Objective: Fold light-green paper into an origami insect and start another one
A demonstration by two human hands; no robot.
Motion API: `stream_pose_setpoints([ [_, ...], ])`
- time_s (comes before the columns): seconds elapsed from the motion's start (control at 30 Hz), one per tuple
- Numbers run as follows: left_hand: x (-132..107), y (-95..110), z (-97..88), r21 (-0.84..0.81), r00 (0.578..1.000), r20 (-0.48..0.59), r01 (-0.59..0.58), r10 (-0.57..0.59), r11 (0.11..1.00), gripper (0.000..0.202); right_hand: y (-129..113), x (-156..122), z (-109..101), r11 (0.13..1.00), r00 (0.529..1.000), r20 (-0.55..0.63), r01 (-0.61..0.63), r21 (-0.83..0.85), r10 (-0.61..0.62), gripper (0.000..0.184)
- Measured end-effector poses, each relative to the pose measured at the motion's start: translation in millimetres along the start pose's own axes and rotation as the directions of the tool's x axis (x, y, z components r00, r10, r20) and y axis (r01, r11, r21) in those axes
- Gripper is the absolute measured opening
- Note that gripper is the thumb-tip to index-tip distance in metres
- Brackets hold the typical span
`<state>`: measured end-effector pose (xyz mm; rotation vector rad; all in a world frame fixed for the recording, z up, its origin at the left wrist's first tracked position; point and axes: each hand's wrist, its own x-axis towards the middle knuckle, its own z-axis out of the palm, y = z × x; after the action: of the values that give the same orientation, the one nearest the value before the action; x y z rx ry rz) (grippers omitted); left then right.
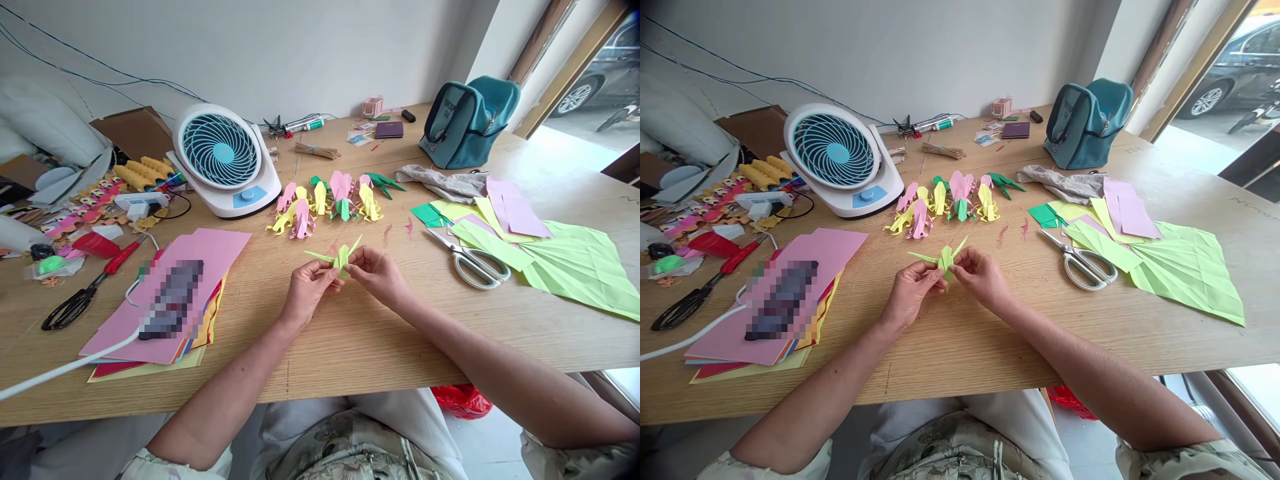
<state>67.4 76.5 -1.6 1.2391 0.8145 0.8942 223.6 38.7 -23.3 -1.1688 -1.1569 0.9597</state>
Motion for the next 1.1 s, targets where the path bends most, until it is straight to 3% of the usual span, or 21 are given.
stream_pose_setpoints([
  [0.27, 3, 0, -2.0, -0.023, 0.999, -0.048, 0.017, -0.018, 1.000, 0.032, -9, -4, 3, 0.999, 0.999, -0.034, 0.018, -0.026, -0.019, 0.038],
  [0.57, 5, 2, -5.9, -0.097, 0.991, 0.060, 0.122, -0.116, 0.988, 0.031, -9, -6, 3, 0.999, 0.999, 0.034, 0.033, 0.039, -0.035, 0.041],
  [0.8, 4, -3, -3.1, -0.047, 1.000, 0.016, 0.018, -0.018, 0.999, 0.028, -11, -6, 6, 0.999, 0.999, 0.043, -0.011, 0.044, 0.009, 0.037],
  [1.1, 1, -5, -1.4, 0.047, 0.994, 0.028, -0.104, 0.102, 0.993, 0.028, -17, -5, 7, 0.965, 0.999, 0.044, -0.043, 0.261, 0.033, 0.035],
])
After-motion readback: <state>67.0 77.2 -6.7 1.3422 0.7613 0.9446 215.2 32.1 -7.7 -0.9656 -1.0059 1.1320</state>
